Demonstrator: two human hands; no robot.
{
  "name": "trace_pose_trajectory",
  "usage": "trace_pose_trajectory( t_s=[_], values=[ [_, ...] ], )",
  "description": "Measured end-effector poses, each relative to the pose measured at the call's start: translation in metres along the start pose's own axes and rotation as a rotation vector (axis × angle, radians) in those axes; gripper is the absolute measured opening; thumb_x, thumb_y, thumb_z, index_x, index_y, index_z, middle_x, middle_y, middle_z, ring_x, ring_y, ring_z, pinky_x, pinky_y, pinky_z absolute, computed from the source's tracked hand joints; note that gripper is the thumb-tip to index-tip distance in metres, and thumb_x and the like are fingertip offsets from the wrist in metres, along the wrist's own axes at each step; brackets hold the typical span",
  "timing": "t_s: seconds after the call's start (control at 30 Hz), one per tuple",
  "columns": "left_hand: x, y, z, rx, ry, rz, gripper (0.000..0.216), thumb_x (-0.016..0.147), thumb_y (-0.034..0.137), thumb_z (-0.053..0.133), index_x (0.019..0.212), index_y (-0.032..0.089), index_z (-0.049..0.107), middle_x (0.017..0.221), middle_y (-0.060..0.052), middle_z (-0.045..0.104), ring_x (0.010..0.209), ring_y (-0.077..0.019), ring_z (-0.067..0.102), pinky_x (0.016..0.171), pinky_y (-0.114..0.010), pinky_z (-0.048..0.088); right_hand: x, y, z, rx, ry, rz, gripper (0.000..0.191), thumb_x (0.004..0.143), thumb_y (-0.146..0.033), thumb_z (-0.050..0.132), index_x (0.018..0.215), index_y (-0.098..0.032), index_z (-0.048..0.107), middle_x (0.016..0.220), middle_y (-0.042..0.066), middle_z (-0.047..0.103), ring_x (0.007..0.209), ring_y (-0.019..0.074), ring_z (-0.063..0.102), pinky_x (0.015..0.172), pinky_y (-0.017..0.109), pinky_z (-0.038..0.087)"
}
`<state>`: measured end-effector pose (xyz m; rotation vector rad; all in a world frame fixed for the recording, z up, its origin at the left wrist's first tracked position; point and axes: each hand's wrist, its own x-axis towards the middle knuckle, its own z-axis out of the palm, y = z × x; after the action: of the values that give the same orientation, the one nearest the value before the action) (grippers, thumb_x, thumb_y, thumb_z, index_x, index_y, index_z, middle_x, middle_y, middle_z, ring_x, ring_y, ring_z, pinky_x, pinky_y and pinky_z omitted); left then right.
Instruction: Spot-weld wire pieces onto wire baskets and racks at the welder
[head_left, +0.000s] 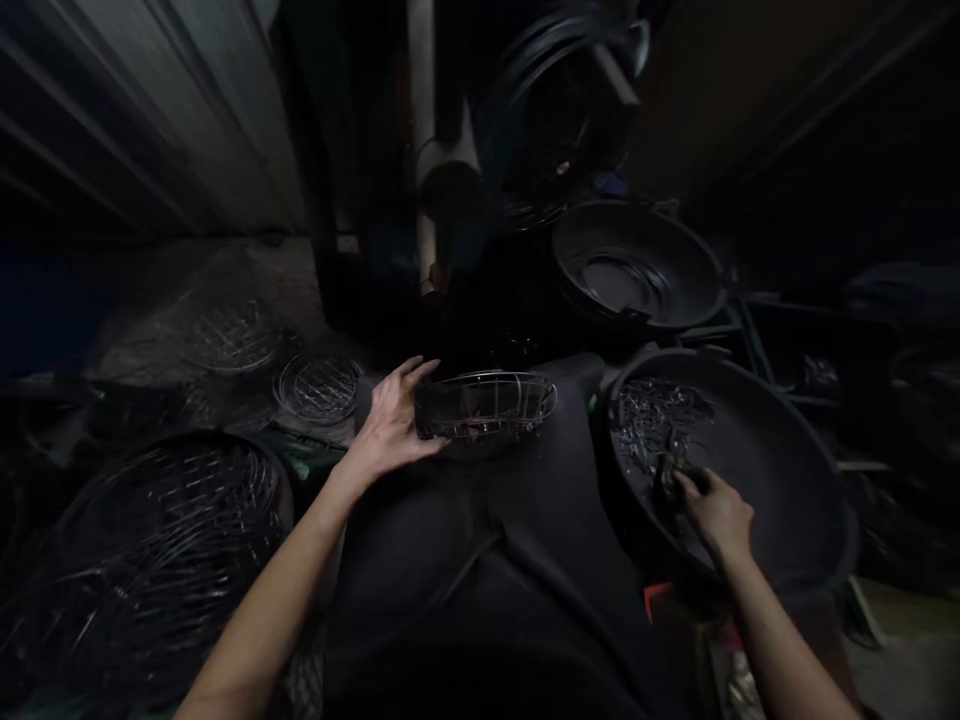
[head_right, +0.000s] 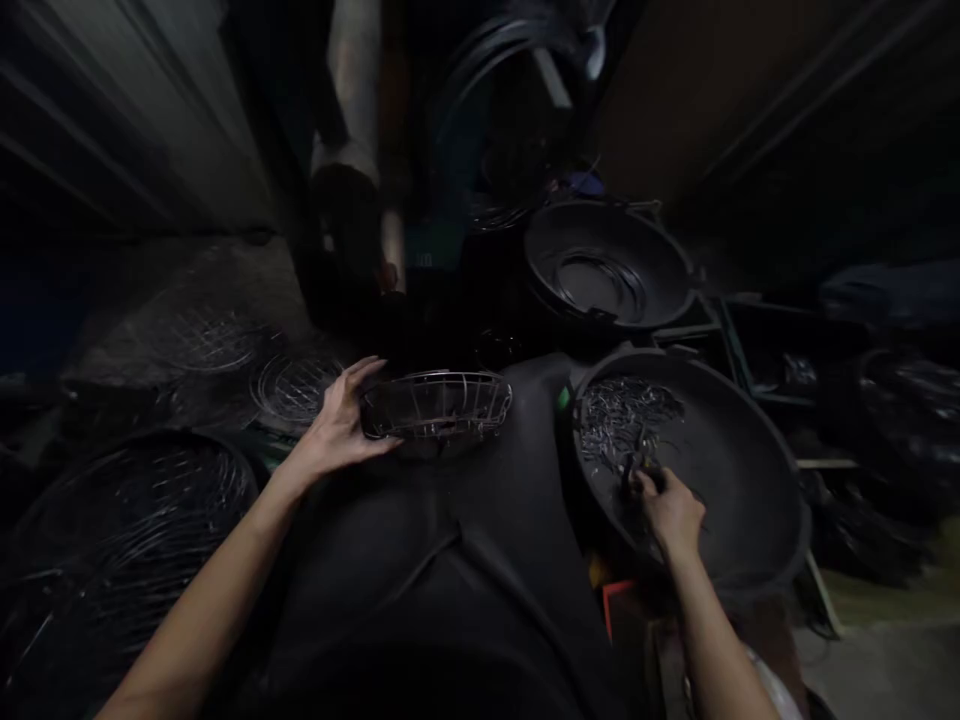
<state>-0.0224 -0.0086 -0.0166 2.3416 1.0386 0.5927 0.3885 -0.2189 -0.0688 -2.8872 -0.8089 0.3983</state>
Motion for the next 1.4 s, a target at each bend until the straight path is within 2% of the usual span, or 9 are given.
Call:
trace_pose_trajectory(
  t_s=[0.1, 0.23, 0.3, 0.47, 0.6, 0.8, 0.97, 1.1, 1.4],
  values=[
    [0.002, 0.003, -0.009, 0.038, 0.018, 0.055, 0.096, 0.061, 0.041, 0.074, 0.139, 0.023, 0.021, 0.135, -0.015, 0.039, 0.125, -0.0319, 0.04, 0.102, -0.048, 0.033, -0.013, -0.014, -0.013, 0.149, 0.089, 0.02, 0.028, 0.07, -0.042, 0.05, 0.078, -0.018, 0.061, 0.08, 0.015, 0.067, 0.079, 0.0311, 0.062, 0.07, 0.039, 0.044],
    [0.014, 0.027, -0.02, 0.171, -0.039, 0.091, 0.095, 0.061, 0.044, 0.074, 0.14, 0.024, 0.025, 0.136, -0.015, 0.039, 0.123, -0.0336, 0.041, 0.101, -0.049, 0.032, -0.039, -0.047, -0.027, 0.536, 0.134, -0.114, 0.039, 0.069, -0.053, 0.054, 0.084, -0.019, 0.063, 0.078, 0.008, 0.067, 0.068, 0.0221, 0.061, 0.064, 0.032, 0.046],
    [0.021, 0.039, -0.019, 0.252, -0.111, 0.116, 0.095, 0.06, 0.048, 0.074, 0.139, 0.023, 0.028, 0.137, -0.017, 0.039, 0.123, -0.0352, 0.04, 0.102, -0.052, 0.028, -0.051, -0.062, -0.023, 0.631, 0.062, -0.185, 0.042, 0.069, -0.055, 0.056, 0.088, -0.019, 0.065, 0.077, 0.006, 0.067, 0.063, 0.0192, 0.061, 0.061, 0.029, 0.047],
    [0.026, 0.047, -0.011, 0.33, -0.248, 0.153, 0.094, 0.059, 0.052, 0.075, 0.136, 0.015, 0.033, 0.147, -0.024, 0.025, 0.136, -0.0376, 0.023, 0.107, -0.057, 0.016, -0.072, -0.084, -0.001, 0.566, -0.202, -0.25, 0.047, 0.065, -0.06, 0.061, 0.082, -0.017, 0.068, 0.071, 0.006, 0.068, 0.058, 0.0198, 0.061, 0.056, 0.03, 0.048],
    [0.019, 0.049, -0.013, 0.349, -0.262, 0.127, 0.085, 0.061, 0.032, 0.078, 0.133, 0.017, 0.036, 0.149, -0.022, 0.023, 0.138, -0.037, 0.021, 0.108, -0.057, 0.017, -0.096, -0.121, -0.022, 0.777, -0.282, -0.294, 0.041, 0.067, -0.055, 0.067, 0.082, -0.017, 0.067, 0.07, 0.005, 0.068, 0.062, 0.0192, 0.064, 0.06, 0.029, 0.052],
    [0.018, 0.058, -0.009, 0.369, -0.214, 0.076, 0.071, 0.063, 0.022, 0.076, 0.125, 0.013, 0.043, 0.141, -0.024, 0.034, 0.133, -0.0371, 0.031, 0.107, -0.055, 0.022, -0.124, -0.205, -0.045, 0.847, -0.593, -0.486, 0.032, 0.071, -0.049, 0.063, 0.071, -0.018, 0.058, 0.059, 0.002, 0.062, 0.052, 0.0165, 0.06, 0.051, 0.026, 0.048],
    [0.015, 0.059, -0.009, 0.377, -0.185, 0.08, 0.066, 0.064, 0.022, 0.075, 0.122, 0.012, 0.045, 0.139, -0.025, 0.037, 0.133, -0.0392, 0.031, 0.107, -0.058, 0.023, -0.127, -0.232, -0.035, 0.572, -0.357, -0.618, 0.022, 0.076, -0.04, 0.055, 0.07, -0.02, 0.056, 0.054, -0.002, 0.059, 0.046, 0.0138, 0.053, 0.05, 0.024, 0.041],
    [0.018, 0.061, -0.017, 0.373, -0.136, 0.055, 0.064, 0.066, 0.021, 0.074, 0.122, 0.012, 0.043, 0.14, -0.025, 0.035, 0.135, -0.0398, 0.026, 0.108, -0.06, 0.02, -0.132, -0.24, -0.032, 0.636, -0.213, -0.693, 0.021, 0.08, -0.04, 0.051, 0.075, -0.02, 0.056, 0.068, 0.0, 0.064, 0.055, 0.0135, 0.057, 0.056, 0.023, 0.043],
    [0.038, 0.054, -0.036, 0.462, -0.007, 0.029, 0.059, 0.066, 0.011, 0.068, 0.12, 0.011, 0.044, 0.14, -0.024, 0.035, 0.136, -0.0415, 0.024, 0.109, -0.061, 0.02, -0.124, -0.274, -0.025, 0.67, -0.037, -0.839, 0.021, 0.082, -0.039, 0.05, 0.079, -0.02, 0.058, 0.068, 0.0, 0.064, 0.052, 0.0128, 0.055, 0.056, 0.023, 0.042]
  ],
)
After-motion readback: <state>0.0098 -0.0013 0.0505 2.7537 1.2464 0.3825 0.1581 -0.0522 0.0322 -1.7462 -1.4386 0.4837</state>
